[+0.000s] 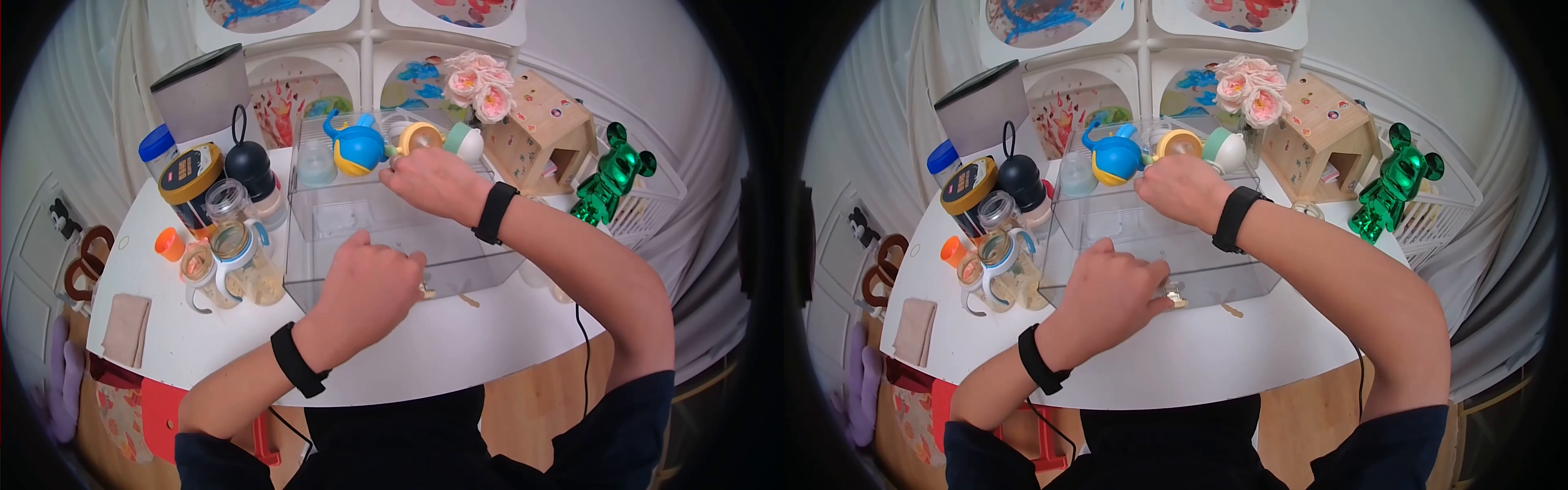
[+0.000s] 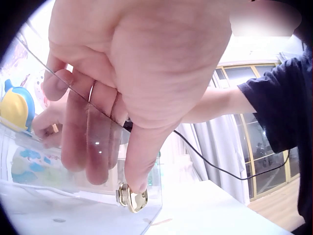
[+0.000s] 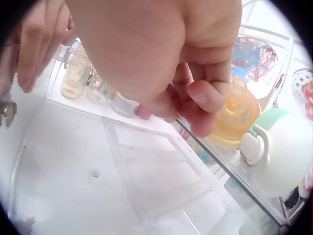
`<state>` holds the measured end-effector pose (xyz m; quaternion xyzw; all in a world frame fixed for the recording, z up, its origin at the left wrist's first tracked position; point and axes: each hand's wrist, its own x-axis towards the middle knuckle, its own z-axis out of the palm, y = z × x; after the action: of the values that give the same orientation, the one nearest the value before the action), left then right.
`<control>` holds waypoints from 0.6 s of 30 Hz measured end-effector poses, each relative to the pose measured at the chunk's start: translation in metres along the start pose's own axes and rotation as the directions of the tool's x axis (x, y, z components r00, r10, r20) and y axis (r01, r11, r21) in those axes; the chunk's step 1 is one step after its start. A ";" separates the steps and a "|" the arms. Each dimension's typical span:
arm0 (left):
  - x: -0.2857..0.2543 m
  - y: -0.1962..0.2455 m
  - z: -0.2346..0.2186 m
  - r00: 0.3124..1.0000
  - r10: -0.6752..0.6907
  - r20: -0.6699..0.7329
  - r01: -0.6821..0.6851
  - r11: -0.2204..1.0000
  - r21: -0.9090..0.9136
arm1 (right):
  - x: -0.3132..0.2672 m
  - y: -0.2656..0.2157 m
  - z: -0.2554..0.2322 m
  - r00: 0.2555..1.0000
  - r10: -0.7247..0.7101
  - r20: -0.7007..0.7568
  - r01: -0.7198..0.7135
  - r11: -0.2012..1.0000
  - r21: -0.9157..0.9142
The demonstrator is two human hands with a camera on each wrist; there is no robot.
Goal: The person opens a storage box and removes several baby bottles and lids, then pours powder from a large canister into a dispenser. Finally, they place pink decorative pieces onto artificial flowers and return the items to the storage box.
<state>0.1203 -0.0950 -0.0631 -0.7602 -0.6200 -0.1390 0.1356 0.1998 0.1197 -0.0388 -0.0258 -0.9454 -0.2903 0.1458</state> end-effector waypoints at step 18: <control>0.039 -0.039 0.038 0.882 -0.191 -0.430 0.327 0.906 0.268 | -0.004 0.003 -0.028 0.994 0.042 0.096 -0.062 0.976 0.210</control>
<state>0.0913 -0.0372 -0.0821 -0.5912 -0.6916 -0.1997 0.3637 0.2114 0.1065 -0.0163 -0.0480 -0.9757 -0.1822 0.1119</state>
